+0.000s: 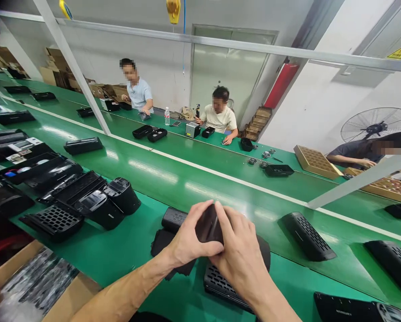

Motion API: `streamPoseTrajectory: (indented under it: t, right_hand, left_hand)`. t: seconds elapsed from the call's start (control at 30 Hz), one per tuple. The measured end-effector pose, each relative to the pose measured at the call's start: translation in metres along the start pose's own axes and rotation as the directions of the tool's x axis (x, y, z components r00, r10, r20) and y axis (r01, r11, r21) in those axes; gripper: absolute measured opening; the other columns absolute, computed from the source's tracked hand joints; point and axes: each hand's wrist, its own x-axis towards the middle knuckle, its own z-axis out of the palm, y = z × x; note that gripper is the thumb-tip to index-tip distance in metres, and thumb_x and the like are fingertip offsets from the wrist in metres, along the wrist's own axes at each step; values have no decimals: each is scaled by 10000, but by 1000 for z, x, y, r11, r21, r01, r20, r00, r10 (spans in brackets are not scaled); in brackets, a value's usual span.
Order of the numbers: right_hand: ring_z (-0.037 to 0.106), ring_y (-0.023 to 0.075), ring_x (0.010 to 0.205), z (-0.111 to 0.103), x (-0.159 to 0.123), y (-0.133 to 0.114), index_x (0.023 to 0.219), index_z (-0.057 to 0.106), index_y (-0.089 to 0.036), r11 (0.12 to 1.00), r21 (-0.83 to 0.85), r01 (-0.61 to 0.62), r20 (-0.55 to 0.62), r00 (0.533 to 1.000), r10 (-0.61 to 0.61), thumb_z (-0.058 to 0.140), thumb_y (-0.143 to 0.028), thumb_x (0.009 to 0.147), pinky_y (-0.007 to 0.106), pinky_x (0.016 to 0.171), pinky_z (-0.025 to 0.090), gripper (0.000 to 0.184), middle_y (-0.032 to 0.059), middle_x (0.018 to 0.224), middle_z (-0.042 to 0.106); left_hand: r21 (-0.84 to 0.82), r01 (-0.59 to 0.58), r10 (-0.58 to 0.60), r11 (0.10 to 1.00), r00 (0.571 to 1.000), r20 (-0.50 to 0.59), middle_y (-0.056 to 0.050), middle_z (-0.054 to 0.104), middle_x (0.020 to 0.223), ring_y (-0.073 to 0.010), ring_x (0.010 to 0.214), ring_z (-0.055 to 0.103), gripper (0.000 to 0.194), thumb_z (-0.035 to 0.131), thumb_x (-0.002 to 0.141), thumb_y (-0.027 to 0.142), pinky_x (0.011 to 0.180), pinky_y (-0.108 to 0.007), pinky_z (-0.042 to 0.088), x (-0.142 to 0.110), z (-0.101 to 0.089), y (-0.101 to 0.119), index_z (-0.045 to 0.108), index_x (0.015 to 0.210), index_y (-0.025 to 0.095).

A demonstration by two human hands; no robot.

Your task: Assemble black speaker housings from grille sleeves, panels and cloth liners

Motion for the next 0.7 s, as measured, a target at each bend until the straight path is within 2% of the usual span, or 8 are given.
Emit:
streamPoseTrajectory:
  t: [0.1,0.17,0.23,0.3,0.4,0.57,0.63,0.7]
  right_hand:
    - [455,389,1446,-7,-13,14,1697,173,-325,991,126,-54,25,998,51,775,-304,842,598,1143,436,1046,142,1597,449]
    - [349,412,1534,-13,-32,33,1687,230,-333,958,206,-199,-2,979,204,828,-487,819,607,1218,350,1066,119,1683,359]
    - [334,423,1550,-15,-53,49,1685,249,-328,858,341,-384,14,915,404,776,-614,833,592,1230,329,1042,111,1715,329]
    - [420,409,1504,-12,-68,56,1676,260,-331,695,512,-505,96,837,538,713,-657,859,546,1187,392,989,110,1692,386]
    - [528,372,1401,-3,-76,48,1600,374,-333,543,650,-531,120,778,617,725,-639,847,450,1077,482,885,95,1608,498]
    - [594,350,1268,2,-75,29,1468,523,-302,506,656,-561,69,711,700,766,-643,814,397,972,506,777,97,1485,579]
    - [607,341,1238,3,-76,31,1464,524,-311,453,658,-601,116,676,728,762,-668,813,418,997,500,780,93,1449,597]
    - [594,345,1283,5,-78,36,1495,497,-325,346,669,-658,230,625,745,727,-690,844,462,1059,484,781,98,1469,587]
  left_hand:
    - [-43,-8,6,999,999,-45,-105,501,1533,-382,1405,489,967,920,679,416,1240,-541,366,-4,-6,-14,499,1540,288]
    - [-159,5,-18,987,997,-78,-116,532,1505,-389,1371,519,939,869,731,479,1194,-526,419,-8,-17,-22,469,1551,256]
    - [-281,-1,-28,960,995,-99,-126,551,1485,-394,1344,543,924,817,775,528,1139,-501,472,-10,-27,-26,434,1563,235]
    - [-350,-11,-19,937,996,-82,-133,563,1473,-397,1325,558,932,797,787,541,1101,-483,501,-9,-35,-27,410,1573,225]
    - [-351,14,-25,936,999,-26,-128,584,1456,-378,1287,589,913,793,792,519,1070,-455,517,-5,-39,-25,420,1572,225]
    - [-325,34,-39,945,999,-8,-117,626,1442,-387,1292,600,877,796,773,519,1089,-472,506,3,-39,-32,491,1537,216]
    - [-311,51,-74,949,995,-63,-122,620,1477,-398,1357,563,843,779,790,543,1151,-494,459,5,-37,-39,527,1518,199]
    - [-261,144,-174,955,980,-96,-117,628,1485,-386,1414,521,755,751,839,554,1221,-505,380,7,-34,-45,577,1481,198]
